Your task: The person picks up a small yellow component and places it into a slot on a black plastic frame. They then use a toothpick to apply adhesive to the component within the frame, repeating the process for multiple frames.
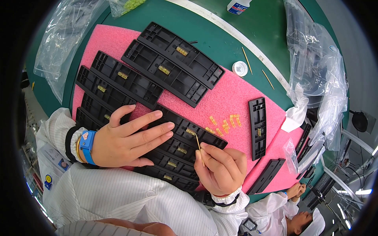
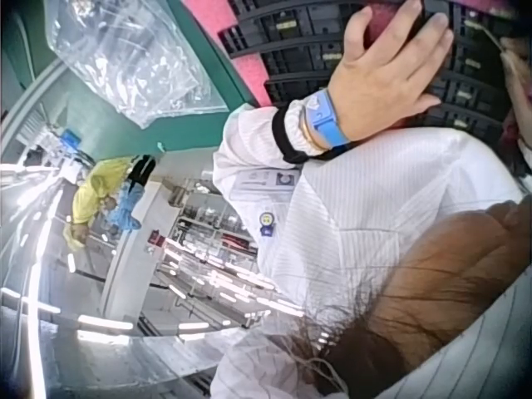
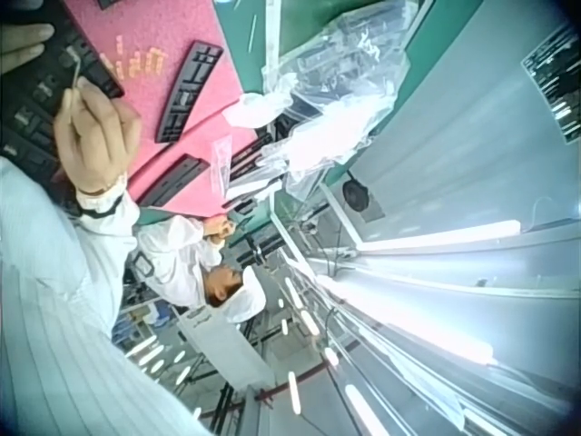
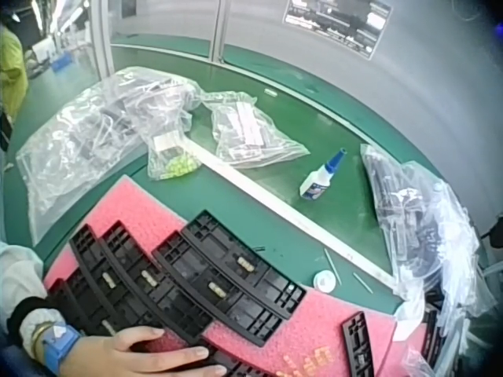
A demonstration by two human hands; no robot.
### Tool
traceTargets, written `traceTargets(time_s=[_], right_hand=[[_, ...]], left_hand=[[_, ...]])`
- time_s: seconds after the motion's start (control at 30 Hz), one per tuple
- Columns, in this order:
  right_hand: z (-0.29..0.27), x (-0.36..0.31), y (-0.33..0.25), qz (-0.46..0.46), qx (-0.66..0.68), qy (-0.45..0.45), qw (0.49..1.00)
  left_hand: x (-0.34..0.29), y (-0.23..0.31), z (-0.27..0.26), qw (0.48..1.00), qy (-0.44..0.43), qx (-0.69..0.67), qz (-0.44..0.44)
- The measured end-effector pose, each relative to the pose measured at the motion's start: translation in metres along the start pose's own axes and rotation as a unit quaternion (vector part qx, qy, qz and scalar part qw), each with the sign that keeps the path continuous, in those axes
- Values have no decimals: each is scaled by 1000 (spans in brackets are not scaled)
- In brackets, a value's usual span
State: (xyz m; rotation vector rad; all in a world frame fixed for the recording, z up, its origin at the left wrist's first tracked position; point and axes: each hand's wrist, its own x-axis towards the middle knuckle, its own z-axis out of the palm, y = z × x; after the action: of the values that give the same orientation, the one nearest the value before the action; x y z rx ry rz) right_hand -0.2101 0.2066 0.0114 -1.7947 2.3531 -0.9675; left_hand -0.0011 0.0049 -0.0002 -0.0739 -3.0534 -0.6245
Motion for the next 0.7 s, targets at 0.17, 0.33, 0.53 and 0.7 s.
traceTargets(time_s=[0.17,0.33,0.53,0.7], right_hand=[[1,-2,5,-14,-6,6,1000],[0,-2,5,-17,-1,7,1000],[0,0,1,-8,0,-2,1000],[0,1,0,-5,7,0,1000]], left_hand=[[1,0,-1,1000,-2,1,0],[0,0,-1,1000,-1,3,0],[1,0,-1,1000,-2,4,0],[1,0,-1,1000,-2,3,-1]])
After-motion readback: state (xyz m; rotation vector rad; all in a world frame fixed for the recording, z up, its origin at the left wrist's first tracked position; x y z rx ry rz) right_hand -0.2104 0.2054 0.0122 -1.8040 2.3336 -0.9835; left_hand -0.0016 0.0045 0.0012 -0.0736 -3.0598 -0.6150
